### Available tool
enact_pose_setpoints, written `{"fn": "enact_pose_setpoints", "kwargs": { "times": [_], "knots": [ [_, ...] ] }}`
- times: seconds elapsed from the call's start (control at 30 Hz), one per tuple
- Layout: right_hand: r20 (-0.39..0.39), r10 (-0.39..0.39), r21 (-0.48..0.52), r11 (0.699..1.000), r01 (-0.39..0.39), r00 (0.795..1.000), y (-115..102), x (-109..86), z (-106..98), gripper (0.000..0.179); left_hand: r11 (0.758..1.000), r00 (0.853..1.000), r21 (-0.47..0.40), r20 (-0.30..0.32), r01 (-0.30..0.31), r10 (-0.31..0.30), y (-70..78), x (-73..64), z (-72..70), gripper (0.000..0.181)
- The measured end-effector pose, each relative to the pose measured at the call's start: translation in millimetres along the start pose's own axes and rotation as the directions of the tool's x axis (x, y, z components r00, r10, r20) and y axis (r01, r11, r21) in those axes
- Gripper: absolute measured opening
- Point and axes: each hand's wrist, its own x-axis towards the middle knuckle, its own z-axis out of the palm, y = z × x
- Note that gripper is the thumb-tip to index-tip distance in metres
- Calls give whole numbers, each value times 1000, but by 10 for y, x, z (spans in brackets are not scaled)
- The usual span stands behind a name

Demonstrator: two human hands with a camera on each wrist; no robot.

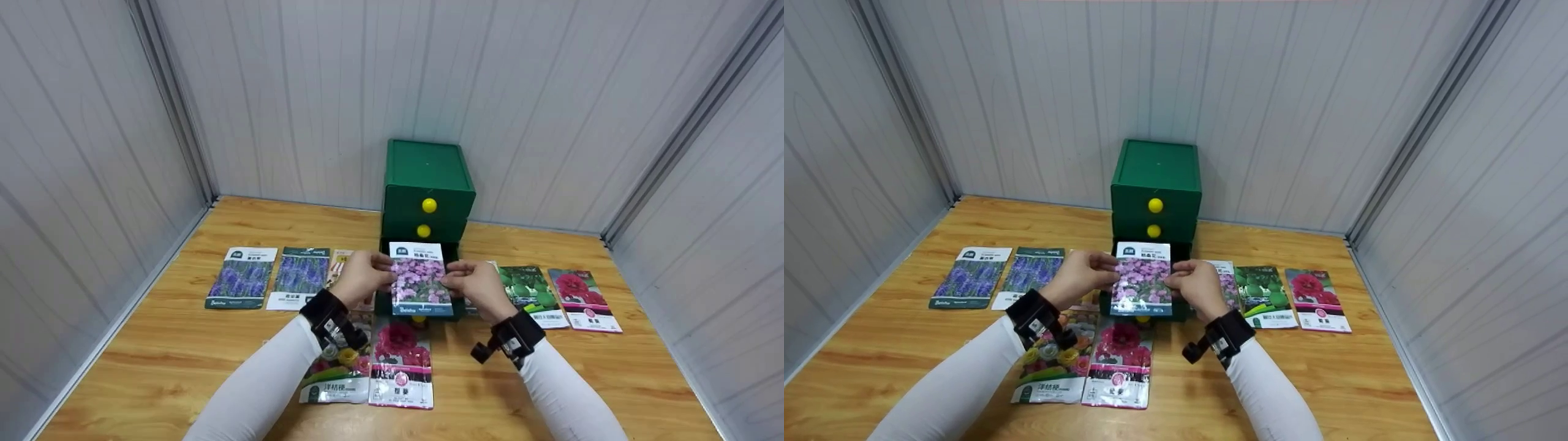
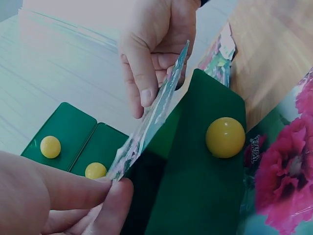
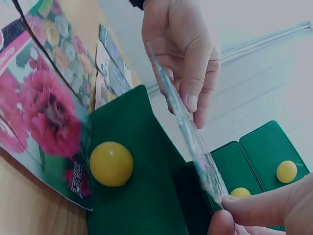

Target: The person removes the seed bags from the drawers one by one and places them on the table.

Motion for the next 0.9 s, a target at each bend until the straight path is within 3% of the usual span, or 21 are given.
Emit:
{"fn": "enact_pose_setpoints", "kwargs": {
  "times": [0.17,0.33,0.67,0.9],
  "knots": [
    [15,27,9,1000,-27,1000,23,-65,-31,41,997,999,-59,-30,-40,39,-30,-57,49,33],
    [27,51,4,999,-51,998,35,-150,-52,40,996,999,-83,-7,-45,44,-83,-142,71,38],
    [59,-2,35,999,0,998,42,-343,-90,40,992,999,-116,16,-46,49,-120,-292,93,39],
    [78,1,65,998,-6,997,124,-483,-154,42,990,997,-132,44,-54,60,-141,-371,168,36]
  ]
}}
